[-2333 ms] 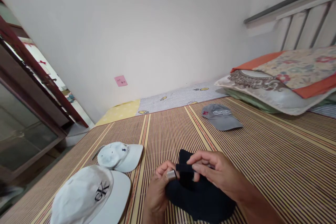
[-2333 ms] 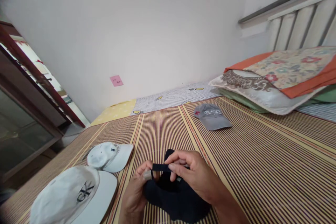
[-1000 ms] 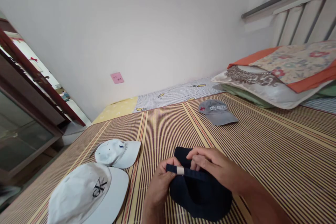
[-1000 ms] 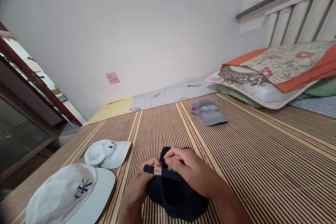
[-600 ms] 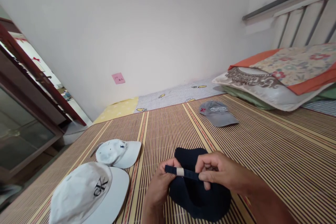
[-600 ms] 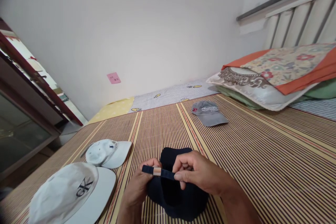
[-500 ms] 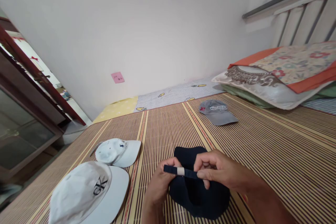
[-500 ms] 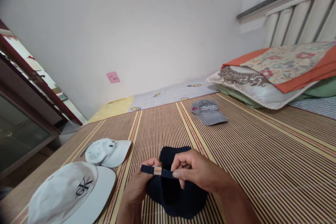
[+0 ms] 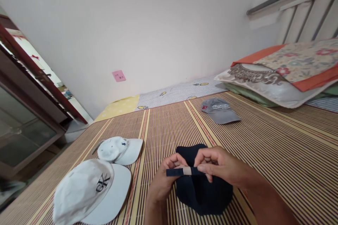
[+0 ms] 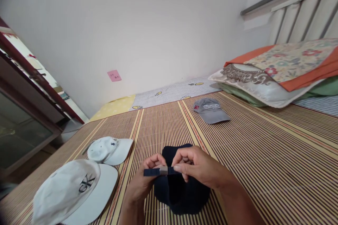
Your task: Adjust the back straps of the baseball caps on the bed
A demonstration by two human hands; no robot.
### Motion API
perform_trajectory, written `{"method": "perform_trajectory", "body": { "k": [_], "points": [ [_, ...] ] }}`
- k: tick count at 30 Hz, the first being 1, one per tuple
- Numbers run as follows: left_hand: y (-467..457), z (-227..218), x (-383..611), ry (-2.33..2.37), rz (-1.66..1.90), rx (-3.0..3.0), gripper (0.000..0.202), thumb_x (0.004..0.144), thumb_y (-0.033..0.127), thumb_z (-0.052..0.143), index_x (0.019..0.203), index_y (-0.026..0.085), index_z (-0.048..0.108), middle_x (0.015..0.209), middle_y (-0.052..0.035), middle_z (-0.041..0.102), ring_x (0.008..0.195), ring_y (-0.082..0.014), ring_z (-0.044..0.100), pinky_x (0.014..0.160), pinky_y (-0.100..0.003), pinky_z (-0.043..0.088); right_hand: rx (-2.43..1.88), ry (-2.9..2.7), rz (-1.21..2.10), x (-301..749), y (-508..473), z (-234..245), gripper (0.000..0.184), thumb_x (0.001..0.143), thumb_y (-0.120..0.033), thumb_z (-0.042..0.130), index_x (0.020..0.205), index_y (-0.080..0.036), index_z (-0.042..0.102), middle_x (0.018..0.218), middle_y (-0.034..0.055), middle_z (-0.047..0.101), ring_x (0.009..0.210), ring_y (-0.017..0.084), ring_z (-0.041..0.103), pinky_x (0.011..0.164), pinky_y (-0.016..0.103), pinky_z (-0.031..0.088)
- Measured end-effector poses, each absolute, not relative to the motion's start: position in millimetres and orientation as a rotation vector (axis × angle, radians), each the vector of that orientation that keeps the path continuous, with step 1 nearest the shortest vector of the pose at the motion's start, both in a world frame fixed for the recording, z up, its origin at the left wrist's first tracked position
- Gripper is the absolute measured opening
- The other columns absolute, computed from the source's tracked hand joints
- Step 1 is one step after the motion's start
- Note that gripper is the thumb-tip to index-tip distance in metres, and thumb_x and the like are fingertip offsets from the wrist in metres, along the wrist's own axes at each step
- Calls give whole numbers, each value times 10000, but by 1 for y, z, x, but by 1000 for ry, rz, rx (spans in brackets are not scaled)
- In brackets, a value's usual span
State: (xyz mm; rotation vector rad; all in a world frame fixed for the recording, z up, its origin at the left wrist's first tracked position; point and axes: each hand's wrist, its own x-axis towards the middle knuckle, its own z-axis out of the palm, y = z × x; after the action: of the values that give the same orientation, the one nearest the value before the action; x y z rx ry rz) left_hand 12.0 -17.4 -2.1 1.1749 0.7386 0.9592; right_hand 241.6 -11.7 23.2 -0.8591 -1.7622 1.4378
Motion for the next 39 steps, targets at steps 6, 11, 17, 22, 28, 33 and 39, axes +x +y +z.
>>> {"method": "perform_trajectory", "body": {
  "k": [6,11,17,22,28,33,39],
  "points": [
    [-17,-4,13,786,978,1168,423,846,539,839,800,142,700,665,20,526,596,-90,364,575,-216,263,-862,-1754,1441,242,-12,21,166,896,-343,692,879,-180,716,595,-44,615,566,114,568,587,248,393],
    [-20,0,4,675,1017,1111,773,926,826,512,976,111,802,821,-82,647,761,-173,548,717,-263,411,-850,-1745,1444,243,-12,22,178,895,-360,699,872,-184,710,608,-40,615,567,117,561,579,255,390],
    [-22,4,-7,679,911,1308,574,794,657,827,1058,148,784,873,-69,678,803,-182,554,739,-266,380,-864,-1743,1445,243,-13,26,177,887,-356,696,877,-180,704,595,-39,612,566,121,564,589,257,399],
    [-19,-2,-8,776,899,1298,392,798,510,882,927,157,769,783,-17,623,732,-138,503,692,-247,337,-885,-1761,1447,244,-15,30,268,927,-443,672,900,-178,700,612,-21,645,591,131,587,609,265,411],
    [-16,-7,-9,738,962,1170,375,741,459,935,851,150,754,717,-12,635,658,-117,504,630,-227,331,-961,-1838,1402,258,-11,24,332,951,-485,626,1002,-186,762,825,36,733,728,153,610,650,278,399],
    [-13,-9,-11,744,995,1140,382,725,449,947,846,143,753,695,-9,633,632,-107,507,609,-218,330,-918,-1828,1594,268,-6,11,253,845,-397,746,964,-174,747,622,-44,591,560,98,417,550,258,248],
    [-13,-12,-13,772,975,1166,396,727,463,940,835,144,730,698,-5,605,648,-113,475,614,-227,312,-878,-1733,1561,271,0,3,313,845,-481,756,906,-178,708,598,-85,431,569,91,328,561,260,223]
  ]
}}
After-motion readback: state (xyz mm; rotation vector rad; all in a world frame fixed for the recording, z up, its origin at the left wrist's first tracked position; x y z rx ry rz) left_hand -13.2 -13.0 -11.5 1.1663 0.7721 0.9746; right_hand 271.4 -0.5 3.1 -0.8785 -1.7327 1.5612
